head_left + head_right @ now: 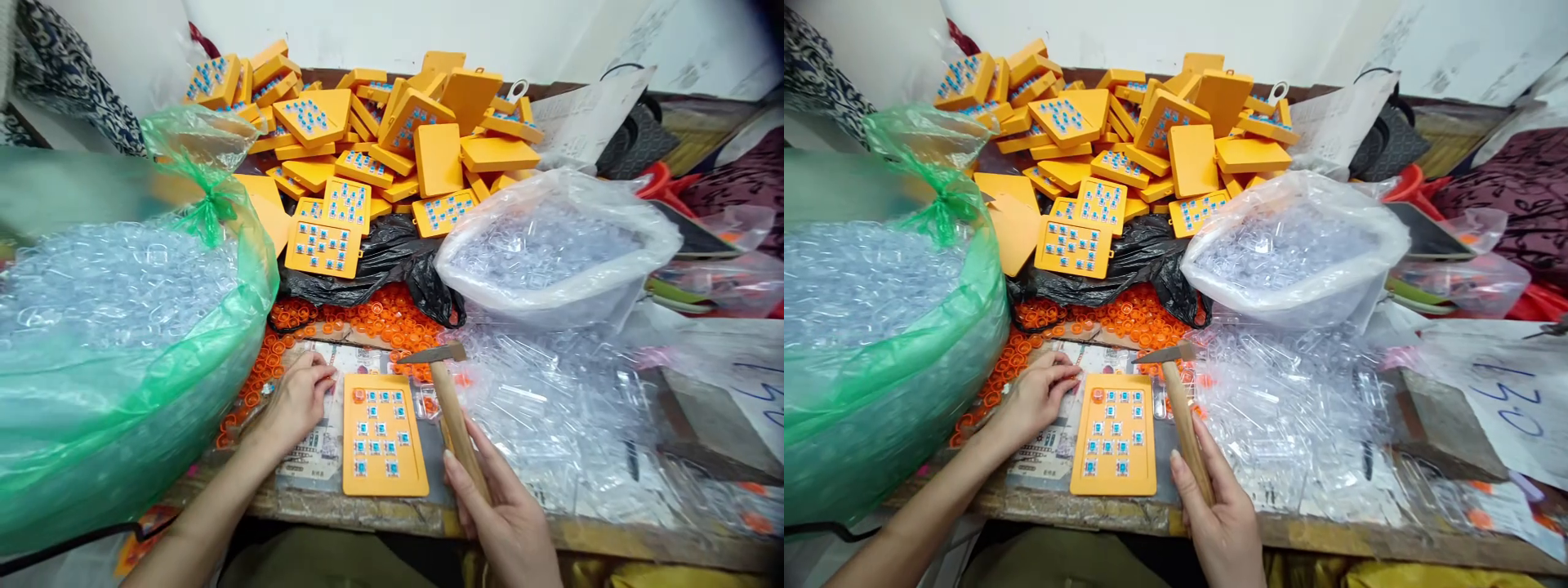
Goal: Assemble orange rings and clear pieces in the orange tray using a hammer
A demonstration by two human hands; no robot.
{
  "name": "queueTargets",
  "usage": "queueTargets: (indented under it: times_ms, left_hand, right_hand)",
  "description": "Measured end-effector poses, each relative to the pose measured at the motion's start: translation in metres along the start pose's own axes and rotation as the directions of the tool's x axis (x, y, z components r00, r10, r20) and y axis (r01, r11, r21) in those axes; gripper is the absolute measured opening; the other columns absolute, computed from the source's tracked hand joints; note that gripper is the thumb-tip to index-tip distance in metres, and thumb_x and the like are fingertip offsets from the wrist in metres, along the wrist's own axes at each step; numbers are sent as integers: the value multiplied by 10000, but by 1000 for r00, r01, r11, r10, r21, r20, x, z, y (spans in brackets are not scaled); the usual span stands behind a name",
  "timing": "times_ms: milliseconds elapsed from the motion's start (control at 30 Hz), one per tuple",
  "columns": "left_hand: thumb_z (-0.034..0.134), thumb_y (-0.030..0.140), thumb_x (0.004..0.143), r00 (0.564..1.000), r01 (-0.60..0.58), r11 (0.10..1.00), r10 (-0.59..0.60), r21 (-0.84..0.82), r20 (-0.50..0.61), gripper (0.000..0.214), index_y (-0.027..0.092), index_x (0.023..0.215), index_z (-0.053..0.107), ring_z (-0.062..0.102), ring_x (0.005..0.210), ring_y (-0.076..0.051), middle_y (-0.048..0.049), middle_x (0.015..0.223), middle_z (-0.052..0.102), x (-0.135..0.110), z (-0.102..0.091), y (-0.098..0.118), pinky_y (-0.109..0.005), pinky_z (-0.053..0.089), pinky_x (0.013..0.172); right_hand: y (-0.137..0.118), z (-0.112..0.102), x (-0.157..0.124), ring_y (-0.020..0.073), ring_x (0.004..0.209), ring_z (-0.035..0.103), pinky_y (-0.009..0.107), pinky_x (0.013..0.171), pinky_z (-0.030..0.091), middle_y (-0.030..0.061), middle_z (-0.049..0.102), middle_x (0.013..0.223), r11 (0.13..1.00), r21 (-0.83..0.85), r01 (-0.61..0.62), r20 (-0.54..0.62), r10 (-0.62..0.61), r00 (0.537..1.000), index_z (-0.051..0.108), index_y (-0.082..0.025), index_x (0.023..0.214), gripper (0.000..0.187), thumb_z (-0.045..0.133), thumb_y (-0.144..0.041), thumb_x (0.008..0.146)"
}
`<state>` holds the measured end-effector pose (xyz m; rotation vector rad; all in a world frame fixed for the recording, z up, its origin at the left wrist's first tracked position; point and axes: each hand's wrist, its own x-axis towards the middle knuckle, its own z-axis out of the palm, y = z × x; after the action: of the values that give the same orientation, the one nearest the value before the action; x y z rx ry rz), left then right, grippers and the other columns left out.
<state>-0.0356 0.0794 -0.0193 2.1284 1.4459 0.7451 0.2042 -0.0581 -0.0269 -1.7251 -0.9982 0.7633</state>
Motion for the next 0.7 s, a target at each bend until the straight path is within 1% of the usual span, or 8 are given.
queueTargets:
  times_ms: [67, 133, 267, 400, 467, 567, 633, 700]
  left_hand:
    - [505, 129, 842, 999, -28, 999, 28, -17, -35, 218, 148, 908, 712, 657, 803, -192, -81, 896, 684, -5, 4, 7, -357, 565, 755]
    - [505, 143, 858, 995, -74, 996, 71, -49, -71, 243, 148, 1027, 680, 653, 879, -205, -87, 947, 693, -8, 7, 19, -366, 555, 804]
    - [499, 128, 867, 977, -210, 967, 204, -143, -55, 412, 152, 1276, 536, 636, 930, -209, -92, 999, 691, -11, 15, 43, -370, 533, 848]
    - [490, 92, 853, 981, -192, 969, 193, -156, -6, 510, 128, 1359, 445, 633, 910, -217, -94, 968, 685, -9, 28, 44, -386, 527, 836]
    - [507, 97, 846, 988, -151, 970, 151, -190, -13, 541, 135, 1378, 420, 634, 926, -214, -83, 962, 690, -8, 32, 41, -384, 523, 852]
    - [533, 94, 827, 996, -92, 965, 88, -245, -28, 578, 177, 1387, 413, 646, 923, -194, -50, 931, 701, -10, 34, 40, -373, 523, 872]
    - [560, 102, 817, 997, -78, 965, 71, -252, -35, 592, 186, 1386, 419, 655, 921, -185, -43, 934, 712, -11, 32, 40, -365, 526, 880]
    - [619, 152, 805, 997, -69, 979, 62, -193, -44, 543, 181, 1332, 490, 666, 905, -178, -48, 972, 725, -6, 27, 37, -331, 544, 847]
  right_hand:
    - [0, -7, 0, 280, 1099, 647, 374, 897, 567, 48, 676, 1216, 997, -73, 18, 44, -14, 999, 639, -225, 1251, 516, 683, -447, 787]
    - [1, -14, -1, 279, 1183, 593, 386, 993, 498, 40, 615, 1304, 985, -149, 91, 92, -77, 993, 631, -213, 1259, 497, 665, -422, 810]
    - [-3, -21, -4, 232, 1144, 624, 325, 981, 507, 1, 612, 1302, 895, -258, 363, 206, -316, 926, 571, -268, 1317, 438, 602, -297, 881]
    - [-12, -21, -6, 189, 1058, 674, 249, 883, 551, -14, 645, 1267, 776, -314, 548, 244, -492, 836, 454, -356, 1395, 540, 570, -178, 898]
    - [-15, -21, -6, 178, 962, 709, 221, 780, 577, 9, 693, 1180, 745, -345, 571, 296, -491, 819, 429, -354, 1412, 542, 543, -177, 913]
    - [-15, -21, -5, 159, 770, 733, 211, 662, 590, 22, 739, 997, 731, -414, 542, 364, -412, 835, 438, -331, 1413, 488, 495, -223, 941]
    - [-11, -20, -4, 175, 805, 734, 239, 711, 596, 28, 738, 1019, 756, -414, 508, 346, -385, 855, 470, -320, 1394, 459, 497, -256, 940]
    - [-6, -20, -3, 216, 974, 707, 295, 856, 573, 34, 705, 1156, 823, -364, 437, 272, -355, 895, 538, -292, 1346, 427, 536, -296, 918]
